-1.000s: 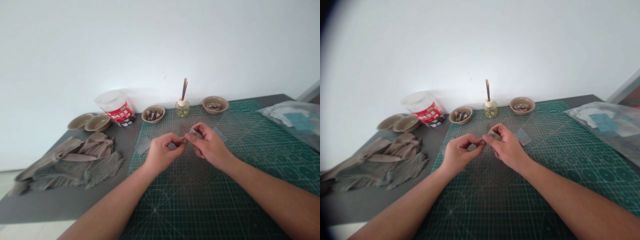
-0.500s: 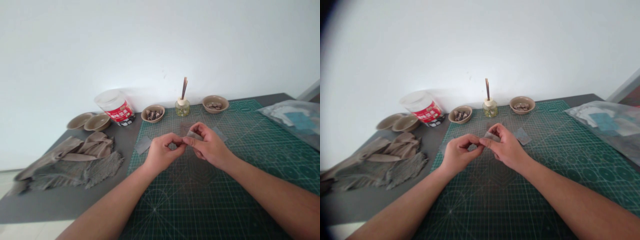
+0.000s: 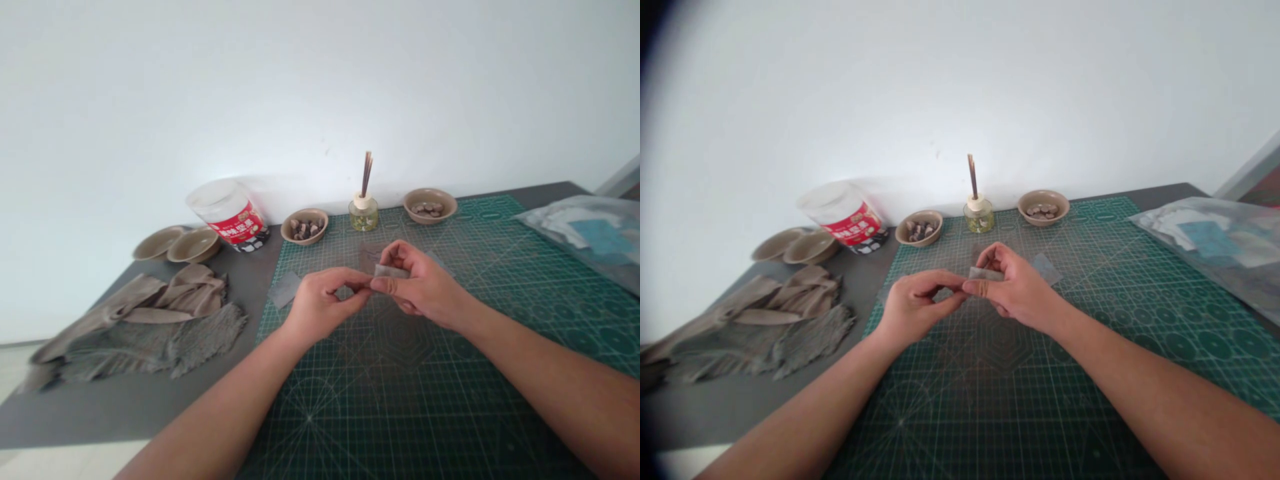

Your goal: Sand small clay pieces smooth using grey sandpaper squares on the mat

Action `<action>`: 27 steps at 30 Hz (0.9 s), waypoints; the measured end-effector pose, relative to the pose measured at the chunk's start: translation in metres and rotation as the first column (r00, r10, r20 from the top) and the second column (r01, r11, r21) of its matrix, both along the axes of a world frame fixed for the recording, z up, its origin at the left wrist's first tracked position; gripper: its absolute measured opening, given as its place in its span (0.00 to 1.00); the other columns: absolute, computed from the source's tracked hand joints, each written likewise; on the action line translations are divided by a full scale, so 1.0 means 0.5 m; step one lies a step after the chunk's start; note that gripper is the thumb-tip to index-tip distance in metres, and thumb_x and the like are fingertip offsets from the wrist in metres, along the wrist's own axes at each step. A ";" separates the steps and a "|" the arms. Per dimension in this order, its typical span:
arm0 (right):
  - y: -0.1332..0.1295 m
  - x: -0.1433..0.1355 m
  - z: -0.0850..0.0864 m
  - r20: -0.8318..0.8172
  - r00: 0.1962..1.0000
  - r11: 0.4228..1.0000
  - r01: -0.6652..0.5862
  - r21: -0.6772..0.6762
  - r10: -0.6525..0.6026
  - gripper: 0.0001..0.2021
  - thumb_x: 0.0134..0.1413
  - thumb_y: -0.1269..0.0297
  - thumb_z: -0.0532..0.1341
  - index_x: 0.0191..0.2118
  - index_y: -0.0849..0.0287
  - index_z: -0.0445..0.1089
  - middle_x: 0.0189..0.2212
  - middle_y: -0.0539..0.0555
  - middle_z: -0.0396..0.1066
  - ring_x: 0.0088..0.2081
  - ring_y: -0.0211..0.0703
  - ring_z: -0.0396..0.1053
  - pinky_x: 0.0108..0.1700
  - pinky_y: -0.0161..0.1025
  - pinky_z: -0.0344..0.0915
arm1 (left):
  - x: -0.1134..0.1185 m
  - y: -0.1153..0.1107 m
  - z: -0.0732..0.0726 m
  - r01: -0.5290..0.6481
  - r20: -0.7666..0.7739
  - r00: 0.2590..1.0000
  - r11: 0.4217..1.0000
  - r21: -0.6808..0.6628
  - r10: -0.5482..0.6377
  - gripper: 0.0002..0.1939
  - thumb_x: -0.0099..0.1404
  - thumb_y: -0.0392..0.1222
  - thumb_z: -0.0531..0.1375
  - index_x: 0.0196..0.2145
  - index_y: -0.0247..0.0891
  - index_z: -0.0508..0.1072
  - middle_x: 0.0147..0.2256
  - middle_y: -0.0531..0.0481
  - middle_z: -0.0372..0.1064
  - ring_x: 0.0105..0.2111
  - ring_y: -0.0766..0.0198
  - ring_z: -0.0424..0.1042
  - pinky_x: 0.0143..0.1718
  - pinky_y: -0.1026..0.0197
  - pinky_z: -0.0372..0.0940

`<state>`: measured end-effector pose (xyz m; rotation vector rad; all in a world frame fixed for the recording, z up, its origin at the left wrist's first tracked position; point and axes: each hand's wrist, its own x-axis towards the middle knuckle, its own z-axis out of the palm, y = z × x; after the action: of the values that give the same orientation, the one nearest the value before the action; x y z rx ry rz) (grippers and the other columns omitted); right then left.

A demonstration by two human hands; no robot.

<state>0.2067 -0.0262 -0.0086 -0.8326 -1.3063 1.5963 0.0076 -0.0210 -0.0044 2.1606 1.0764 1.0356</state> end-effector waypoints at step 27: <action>-0.001 -0.007 -0.005 0.152 0.979 0.973 0.105 0.207 -0.138 0.10 0.61 0.55 0.65 0.40 0.55 0.70 0.36 0.49 0.71 0.26 0.37 0.68 0.29 0.38 0.66 | 0.006 0.006 -0.013 -0.095 0.014 0.995 0.992 -0.076 0.097 0.04 0.60 0.37 0.65 0.29 0.38 0.73 0.27 0.53 0.75 0.27 0.67 0.73 0.30 0.65 0.65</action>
<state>0.2034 -0.0266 -0.0111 -0.9174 -1.4753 1.2984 0.0106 -0.0180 -0.0111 2.0534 1.2022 1.0380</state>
